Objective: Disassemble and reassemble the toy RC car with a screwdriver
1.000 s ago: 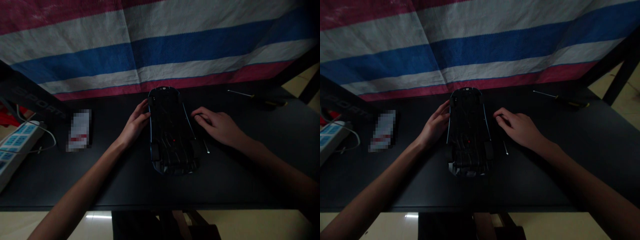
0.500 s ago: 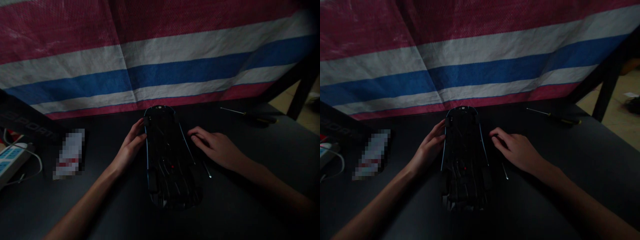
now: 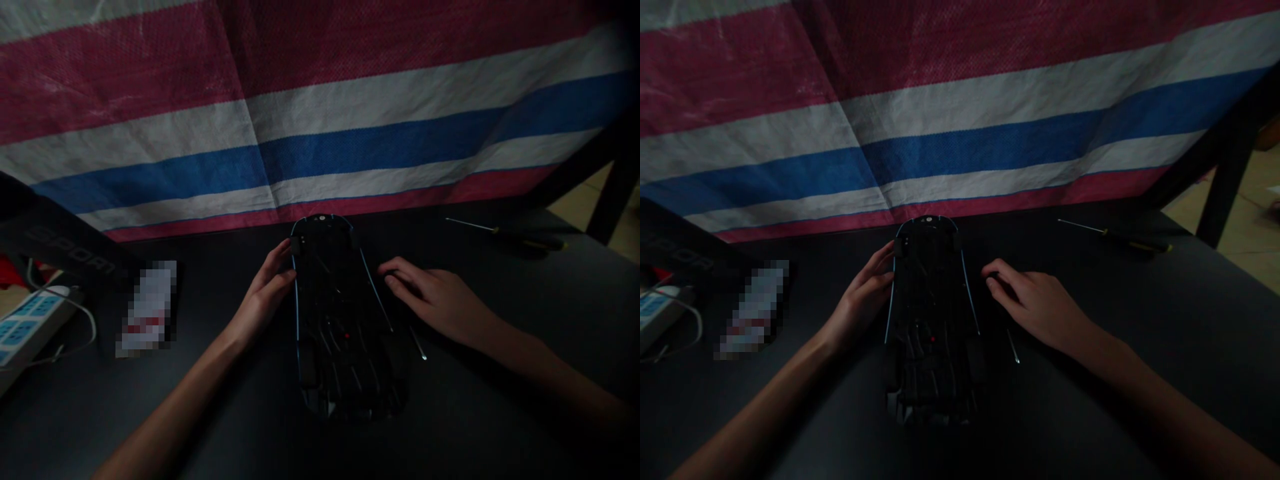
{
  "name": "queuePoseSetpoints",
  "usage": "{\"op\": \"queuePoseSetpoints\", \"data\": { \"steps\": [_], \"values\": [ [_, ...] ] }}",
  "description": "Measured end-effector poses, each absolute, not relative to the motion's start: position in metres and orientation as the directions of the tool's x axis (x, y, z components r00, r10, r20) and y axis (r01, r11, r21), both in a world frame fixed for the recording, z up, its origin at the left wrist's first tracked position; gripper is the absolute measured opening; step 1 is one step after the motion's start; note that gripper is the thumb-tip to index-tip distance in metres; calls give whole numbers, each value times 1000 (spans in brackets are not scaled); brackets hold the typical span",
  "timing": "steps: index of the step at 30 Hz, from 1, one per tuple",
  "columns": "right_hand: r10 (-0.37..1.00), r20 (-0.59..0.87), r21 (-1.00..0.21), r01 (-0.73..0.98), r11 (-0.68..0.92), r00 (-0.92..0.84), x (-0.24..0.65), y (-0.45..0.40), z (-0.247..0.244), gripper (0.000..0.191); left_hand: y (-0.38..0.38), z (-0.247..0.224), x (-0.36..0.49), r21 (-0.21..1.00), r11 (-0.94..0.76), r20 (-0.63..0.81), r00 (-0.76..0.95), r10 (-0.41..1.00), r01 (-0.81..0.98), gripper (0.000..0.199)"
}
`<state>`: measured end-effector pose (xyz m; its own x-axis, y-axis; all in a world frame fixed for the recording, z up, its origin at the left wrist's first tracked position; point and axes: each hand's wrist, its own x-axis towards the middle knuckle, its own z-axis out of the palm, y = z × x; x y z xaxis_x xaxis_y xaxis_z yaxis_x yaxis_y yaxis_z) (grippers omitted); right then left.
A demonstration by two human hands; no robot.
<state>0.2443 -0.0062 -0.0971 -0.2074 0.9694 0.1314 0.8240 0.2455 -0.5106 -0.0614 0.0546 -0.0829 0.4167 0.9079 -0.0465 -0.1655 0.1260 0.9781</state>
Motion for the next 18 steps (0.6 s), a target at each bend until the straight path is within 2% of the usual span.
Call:
{"op": "queuePoseSetpoints", "data": {
  "steps": [18],
  "values": [
    [973, 93, -526, 820, 227, -210, 242, -6, -92, 25, 55, -81, -60, 983, 112, -48, 388, 921, -145, 62]
  ]
}}
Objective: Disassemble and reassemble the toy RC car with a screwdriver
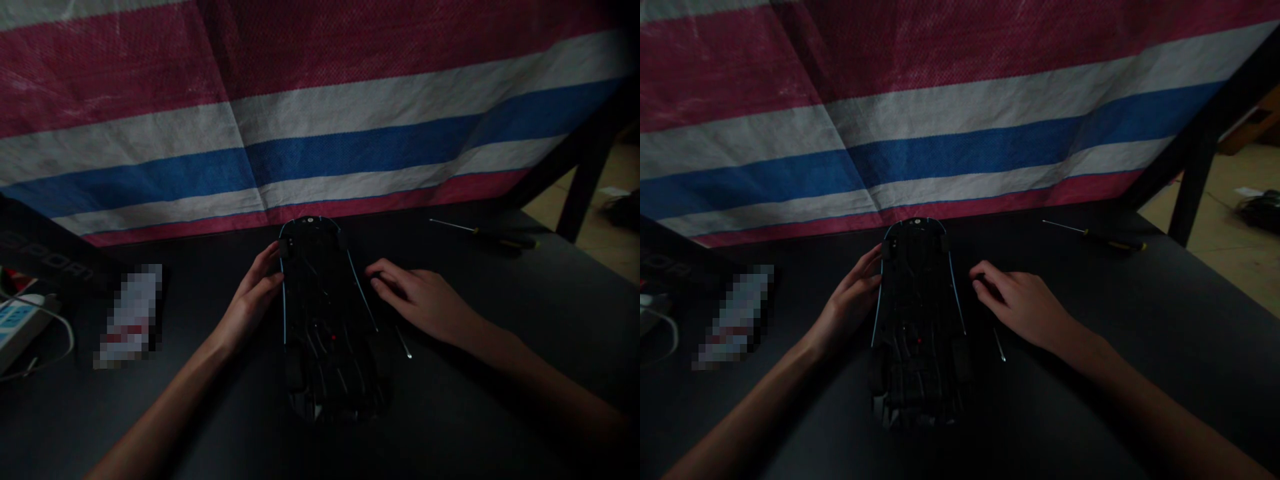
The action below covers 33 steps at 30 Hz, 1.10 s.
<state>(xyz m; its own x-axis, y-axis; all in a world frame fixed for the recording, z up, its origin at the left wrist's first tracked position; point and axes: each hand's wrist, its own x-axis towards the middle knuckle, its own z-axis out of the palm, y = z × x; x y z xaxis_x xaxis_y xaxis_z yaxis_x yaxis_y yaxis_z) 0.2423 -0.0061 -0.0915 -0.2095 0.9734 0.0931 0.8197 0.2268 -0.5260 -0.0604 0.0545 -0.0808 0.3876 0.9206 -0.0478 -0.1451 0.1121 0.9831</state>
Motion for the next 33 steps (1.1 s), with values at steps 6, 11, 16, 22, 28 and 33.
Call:
{"op": "queuePoseSetpoints", "data": {
  "steps": [6, 11, 16, 22, 28, 33],
  "values": [
    [963, 123, -476, 836, 271, -241, 242, -9, -92, 24, 53, -78, -60, 977, 139, -69, 374, 925, -164, 60],
    [947, 156, -425, 846, 322, -282, 240, -12, -94, 26, 54, -80, -61, 976, 138, -63, 388, 919, -167, 61],
    [945, 256, -559, 767, 316, -202, 237, -15, -85, 19, 55, -81, -61, 976, 136, -60, 388, 920, -171, 62],
    [668, 688, -695, 525, 492, 284, 238, -20, -65, 36, 57, -85, -61, 965, 138, -44, 383, 923, -221, 62],
    [639, 742, -649, 461, 606, 204, 230, -22, -72, 43, 57, -85, -62, 969, 141, -53, 385, 921, -204, 59],
    [647, 750, -589, 583, 560, 136, 233, -19, -68, 36, 55, -83, -61, 965, 151, -59, 388, 920, -212, 58]
  ]
}}
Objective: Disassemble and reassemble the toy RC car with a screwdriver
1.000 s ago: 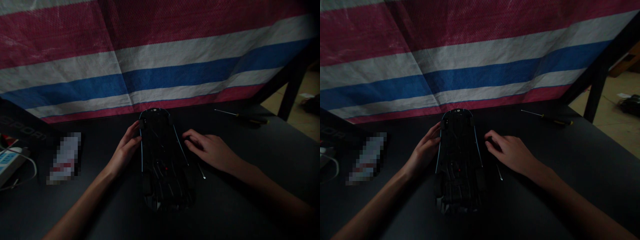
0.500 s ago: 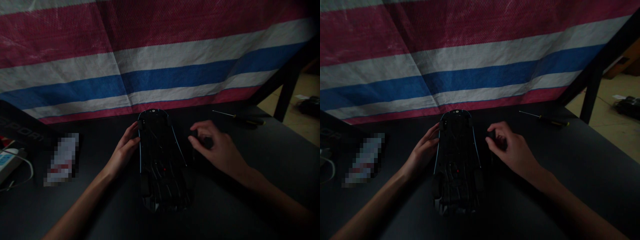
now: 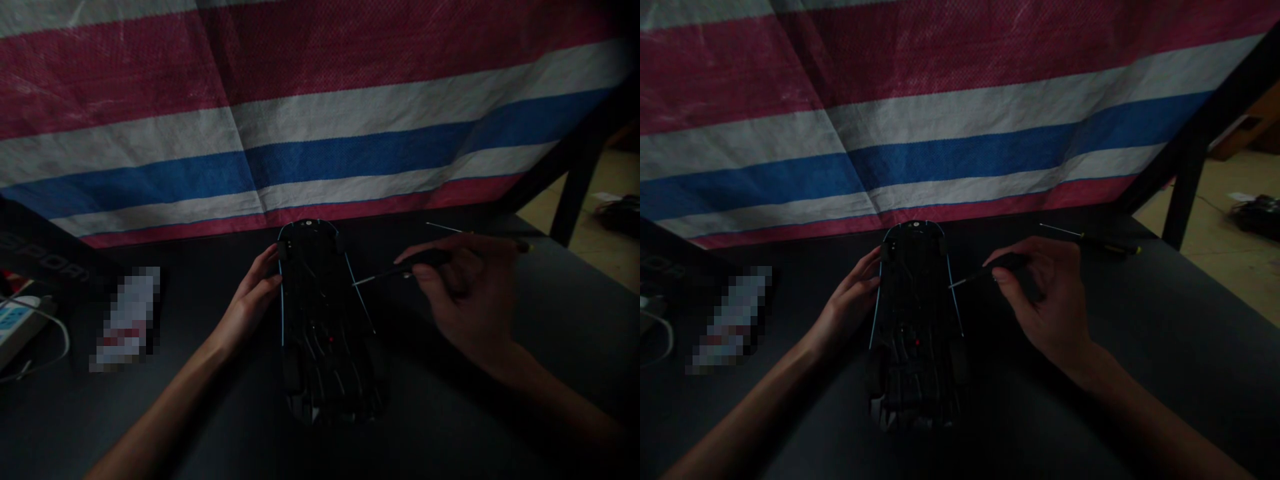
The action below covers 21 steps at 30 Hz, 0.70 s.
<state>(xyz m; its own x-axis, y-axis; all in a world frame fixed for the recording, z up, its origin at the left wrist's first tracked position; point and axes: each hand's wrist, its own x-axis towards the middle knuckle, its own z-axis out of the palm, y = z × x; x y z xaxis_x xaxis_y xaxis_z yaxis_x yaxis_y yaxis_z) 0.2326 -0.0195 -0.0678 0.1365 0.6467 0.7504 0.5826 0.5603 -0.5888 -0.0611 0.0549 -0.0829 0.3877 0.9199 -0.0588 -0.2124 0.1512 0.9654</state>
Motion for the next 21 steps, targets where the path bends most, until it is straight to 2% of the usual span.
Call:
{"op": "queuePoseSetpoints", "data": {
  "steps": [1, 3, 6, 12, 17, 21],
  "values": [
    [647, 758, -532, 653, 539, 83, 234, -18, -61, 30, 55, -83, -61, 965, 151, -57, 392, 918, -214, 58],
    [663, 741, -339, 794, 504, -105, 235, -16, -42, 19, 54, -82, -60, 965, 148, -53, 392, 918, -216, 58],
    [701, 662, -187, 847, 499, -267, 230, -9, -10, 11, 54, -80, -59, 964, 148, -56, 374, 926, -221, 59],
    [816, 467, 60, 933, 356, -341, 212, 5, 31, 24, 54, -79, -59, 970, 138, -55, 377, 925, -198, 64],
    [826, 439, 160, 936, 315, -353, 200, 6, 43, 36, 54, -81, -60, 971, 141, -59, 380, 923, -194, 62],
    [837, 469, 122, 959, 257, -284, 190, 6, 38, 34, 53, -80, -60, 968, 141, -55, 373, 926, -208, 59]
  ]
}}
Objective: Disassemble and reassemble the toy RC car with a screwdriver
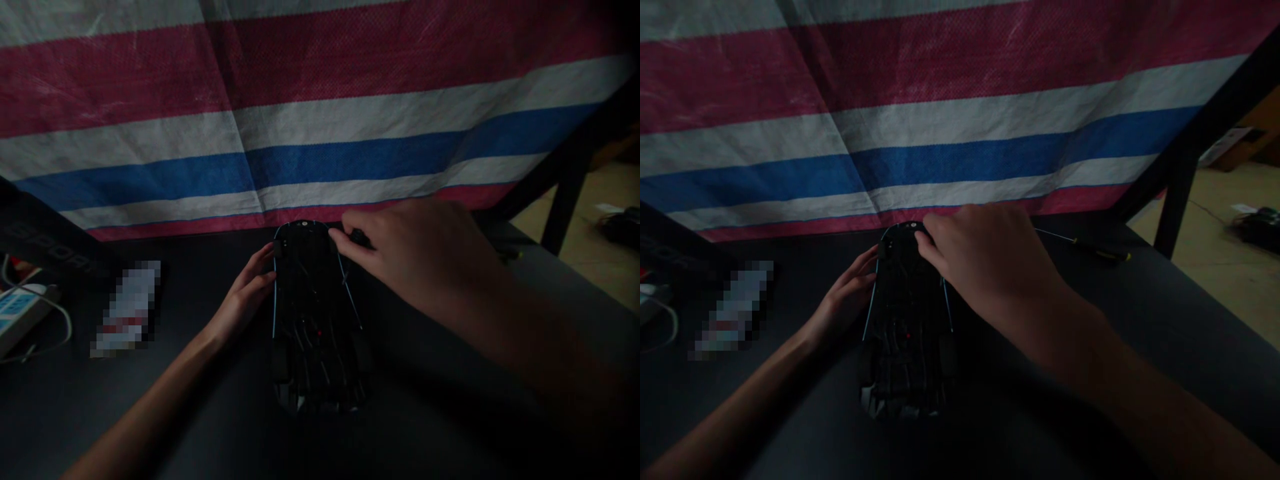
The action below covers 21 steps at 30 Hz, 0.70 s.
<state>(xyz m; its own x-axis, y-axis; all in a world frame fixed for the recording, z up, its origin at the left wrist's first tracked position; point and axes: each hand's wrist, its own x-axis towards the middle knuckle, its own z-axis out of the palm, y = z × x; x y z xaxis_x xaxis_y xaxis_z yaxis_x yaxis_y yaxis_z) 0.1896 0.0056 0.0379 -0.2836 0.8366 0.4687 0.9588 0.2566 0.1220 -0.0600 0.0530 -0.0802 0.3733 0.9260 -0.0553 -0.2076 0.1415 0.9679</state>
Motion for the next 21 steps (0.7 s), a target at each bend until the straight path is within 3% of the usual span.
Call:
{"op": "queuePoseSetpoints", "data": {
  "steps": [4, 7, 12, 17, 21],
  "values": [
    [771, 448, -29, 854, 519, -452, 190, 10, 31, 14, 54, -80, -61, 975, 131, -56, 376, 925, -177, 59],
    [697, 472, -136, 736, 663, -541, 193, 12, 30, 17, 54, -80, -60, 974, 128, -50, 375, 925, -185, 60],
    [805, 405, -130, 845, 519, -433, 199, 18, 34, 13, 54, -82, -61, 967, 140, -51, 378, 924, -212, 60],
    [762, 374, -229, 744, 628, -528, 206, 21, 35, 9, 54, -82, -62, 974, 133, -53, 386, 921, -183, 61],
    [807, 355, -224, 795, 563, -472, 209, 19, 34, 3, 54, -82, -62, 979, 123, -49, 399, 916, -164, 62]
  ]
}}
